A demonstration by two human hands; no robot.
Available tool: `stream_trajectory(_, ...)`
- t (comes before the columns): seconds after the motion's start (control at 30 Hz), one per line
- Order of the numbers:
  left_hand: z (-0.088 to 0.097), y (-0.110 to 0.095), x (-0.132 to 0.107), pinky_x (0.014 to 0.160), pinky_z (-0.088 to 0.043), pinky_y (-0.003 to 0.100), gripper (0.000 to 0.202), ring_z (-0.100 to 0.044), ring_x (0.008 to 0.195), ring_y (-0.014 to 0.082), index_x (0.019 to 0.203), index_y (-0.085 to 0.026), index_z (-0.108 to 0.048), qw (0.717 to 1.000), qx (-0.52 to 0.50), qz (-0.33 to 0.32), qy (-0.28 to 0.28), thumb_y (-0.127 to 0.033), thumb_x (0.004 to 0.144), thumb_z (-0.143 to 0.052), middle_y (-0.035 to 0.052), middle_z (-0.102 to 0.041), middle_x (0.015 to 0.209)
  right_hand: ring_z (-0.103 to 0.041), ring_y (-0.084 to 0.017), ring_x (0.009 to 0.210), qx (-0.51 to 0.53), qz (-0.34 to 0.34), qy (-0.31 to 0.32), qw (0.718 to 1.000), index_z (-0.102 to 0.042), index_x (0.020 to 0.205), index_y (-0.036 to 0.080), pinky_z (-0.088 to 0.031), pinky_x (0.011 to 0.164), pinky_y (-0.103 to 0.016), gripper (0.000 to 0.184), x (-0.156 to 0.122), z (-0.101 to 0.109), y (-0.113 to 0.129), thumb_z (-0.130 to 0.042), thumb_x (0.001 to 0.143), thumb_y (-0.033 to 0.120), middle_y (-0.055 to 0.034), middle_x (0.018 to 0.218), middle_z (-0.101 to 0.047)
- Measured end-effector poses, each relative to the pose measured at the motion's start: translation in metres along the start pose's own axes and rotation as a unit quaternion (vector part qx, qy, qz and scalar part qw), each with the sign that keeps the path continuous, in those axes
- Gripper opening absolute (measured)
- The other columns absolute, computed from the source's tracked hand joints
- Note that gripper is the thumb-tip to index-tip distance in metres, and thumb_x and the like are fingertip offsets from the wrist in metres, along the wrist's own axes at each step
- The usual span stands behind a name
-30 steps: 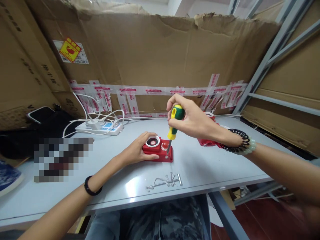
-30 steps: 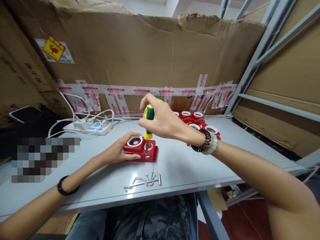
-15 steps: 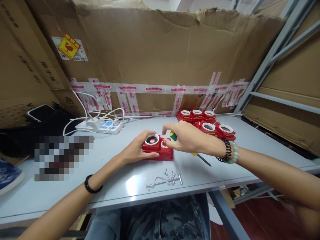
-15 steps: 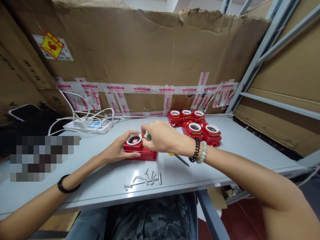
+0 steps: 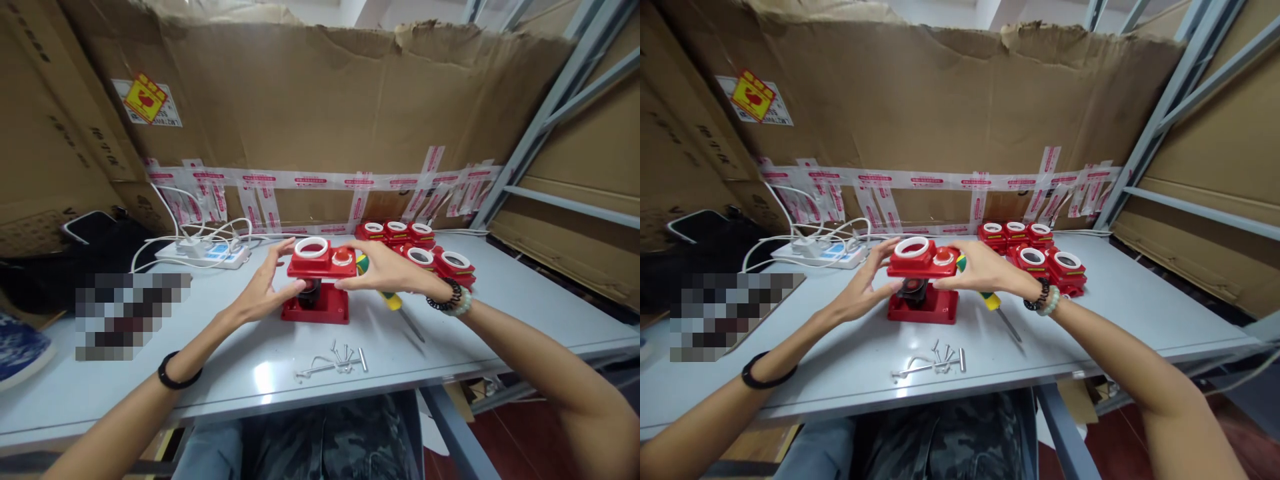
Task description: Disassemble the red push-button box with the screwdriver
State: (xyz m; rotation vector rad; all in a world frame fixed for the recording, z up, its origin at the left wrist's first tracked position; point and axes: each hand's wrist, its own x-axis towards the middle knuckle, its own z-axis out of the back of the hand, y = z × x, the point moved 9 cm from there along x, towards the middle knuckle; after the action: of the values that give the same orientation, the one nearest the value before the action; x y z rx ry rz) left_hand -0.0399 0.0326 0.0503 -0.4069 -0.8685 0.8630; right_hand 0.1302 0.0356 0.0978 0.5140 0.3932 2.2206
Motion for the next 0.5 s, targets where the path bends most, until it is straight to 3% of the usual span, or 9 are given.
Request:
stream_trajectory(0.1, -0.001, -0.002, 0.000, 0.104, -0.038, 0.047, 0.053, -0.049, 0.123, 0.0284, 0.130, -0.024, -0.043, 0.999, 0.035, -0.005, 0.035, -0.045, 0.084, -0.059, 0.0096, -0.053, 0.131, -0.057, -0.029, 0.112, 0.011, -0.060, -0.067, 0.996, -0.055, 0.126, 0.015, -0.044, 0.091, -0.042, 0.076, -0.006, 0.018, -0.023, -0.068, 0.067, 0.060, -0.0164, 0.125, -0.059)
stream_trajectory(0.23, -0.020, -0.009, -0.003, 0.099, -0.043, 0.042, 0.038, -0.056, 0.111, 0.0261, 0.117, -0.024, -0.059, 0.990, 0.064, -0.056, 0.113, -0.042, 0.084, -0.062, 0.0077, -0.063, 0.119, -0.054, -0.032, 0.117, 0.027, -0.104, -0.080, 0.991, -0.055, 0.126, 0.013, -0.042, 0.097, -0.045, 0.078, -0.011, 0.014, -0.042, -0.069, 0.066, 0.060, -0.0183, 0.129, -0.057)
stream_trajectory(0.37, -0.021, -0.010, 0.000, 0.092, -0.048, 0.039, 0.033, -0.062, 0.100, 0.0238, 0.115, -0.022, -0.062, 0.993, 0.024, -0.058, 0.097, -0.040, 0.087, -0.059, 0.0083, -0.068, 0.110, -0.055, -0.032, 0.117, 0.035, -0.101, -0.070, 0.992, -0.056, 0.125, 0.014, -0.044, 0.096, -0.045, 0.075, -0.011, 0.006, -0.043, -0.067, 0.068, 0.061, -0.0174, 0.128, -0.058)
stream_trajectory(0.5, 0.009, -0.003, 0.003, 0.095, -0.047, 0.040, 0.038, -0.060, 0.108, 0.0254, 0.118, -0.023, -0.062, 0.998, 0.032, -0.027, 0.043, -0.045, 0.088, -0.055, 0.0079, -0.065, 0.120, -0.056, -0.032, 0.117, 0.035, -0.109, -0.072, 0.991, -0.056, 0.124, 0.015, -0.044, 0.096, -0.044, 0.072, -0.013, 0.006, -0.047, -0.067, 0.069, 0.061, -0.0169, 0.128, -0.058)
